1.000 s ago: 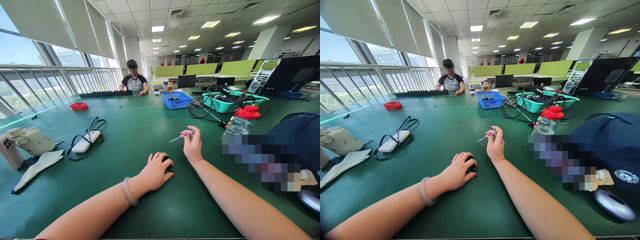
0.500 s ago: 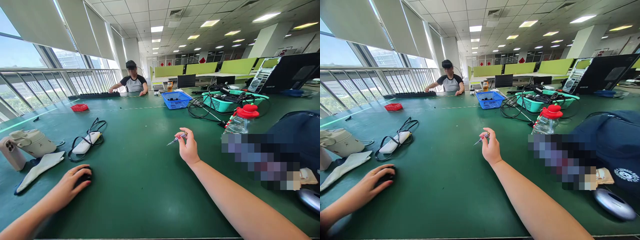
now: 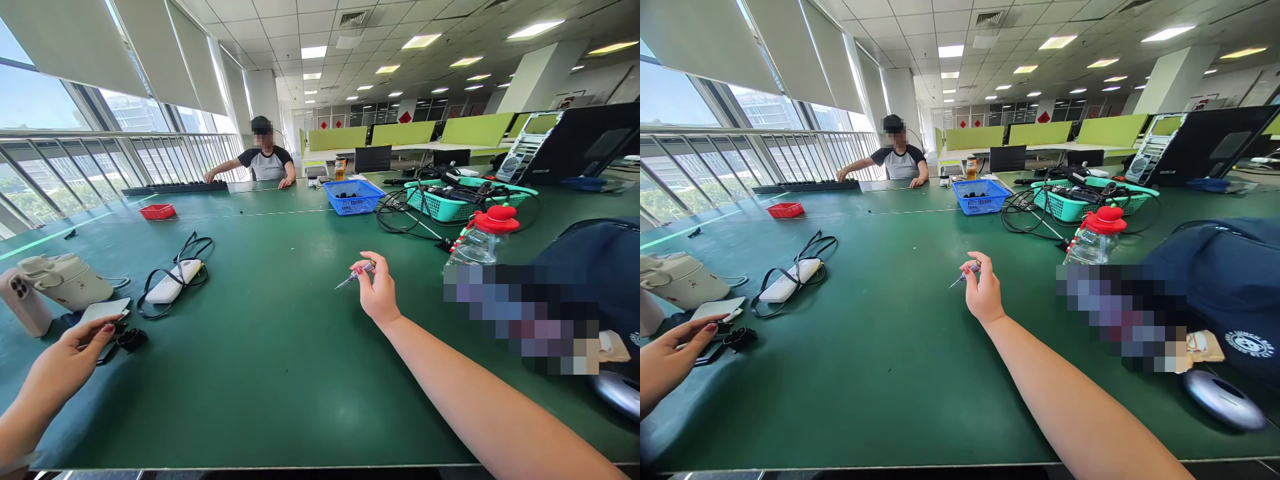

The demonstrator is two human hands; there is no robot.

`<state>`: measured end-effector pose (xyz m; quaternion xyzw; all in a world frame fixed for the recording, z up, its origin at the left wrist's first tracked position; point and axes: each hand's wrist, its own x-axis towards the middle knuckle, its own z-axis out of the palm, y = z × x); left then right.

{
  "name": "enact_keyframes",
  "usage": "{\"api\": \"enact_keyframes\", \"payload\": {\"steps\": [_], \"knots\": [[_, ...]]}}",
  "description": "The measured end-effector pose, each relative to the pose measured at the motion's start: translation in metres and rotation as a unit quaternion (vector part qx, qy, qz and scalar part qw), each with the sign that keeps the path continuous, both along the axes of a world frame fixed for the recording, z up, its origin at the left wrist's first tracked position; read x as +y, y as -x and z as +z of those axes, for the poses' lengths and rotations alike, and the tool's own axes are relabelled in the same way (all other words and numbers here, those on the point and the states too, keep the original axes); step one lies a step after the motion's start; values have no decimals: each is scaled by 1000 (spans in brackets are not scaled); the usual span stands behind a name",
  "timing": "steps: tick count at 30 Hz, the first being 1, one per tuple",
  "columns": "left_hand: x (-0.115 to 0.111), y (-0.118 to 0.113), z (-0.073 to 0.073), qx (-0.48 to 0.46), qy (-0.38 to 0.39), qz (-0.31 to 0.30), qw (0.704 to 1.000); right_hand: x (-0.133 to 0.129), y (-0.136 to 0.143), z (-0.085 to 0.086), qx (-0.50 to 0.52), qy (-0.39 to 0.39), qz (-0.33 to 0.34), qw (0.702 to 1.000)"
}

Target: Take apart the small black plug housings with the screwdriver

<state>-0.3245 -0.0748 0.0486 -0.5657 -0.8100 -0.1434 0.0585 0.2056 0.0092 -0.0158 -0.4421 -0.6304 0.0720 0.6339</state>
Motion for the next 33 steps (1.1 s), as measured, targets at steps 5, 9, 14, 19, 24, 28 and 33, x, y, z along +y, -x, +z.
{"api": "enact_keyframes", "payload": {"steps": [5, 9, 14, 19, 24, 28, 33], "knots": [[-4, -23, 7, -28, 49, 98, 994, -1, 0, -1, -2, 10, 5, 1000], [4, -15, -3, 15, 73, 81, 994, 0, 1, -1, 3, 18, 7, 1000], [8, -10, -12, 56, 107, 63, 991, 0, 1, -1, 1, 17, 12, 1000], [6, -4, -19, 78, 93, 39, 992, 0, 1, -2, -2, 22, 14, 1000], [5, 8, -30, 77, 64, 26, 995, 0, 1, -2, -2, 20, 16, 1000], [4, 18, -39, 103, 62, 11, 993, 1, 1, -2, -5, 18, 15, 1000], [10, 37, -53, 103, 49, -12, 993, 0, 1, -1, -3, 16, 20, 1000]]}}
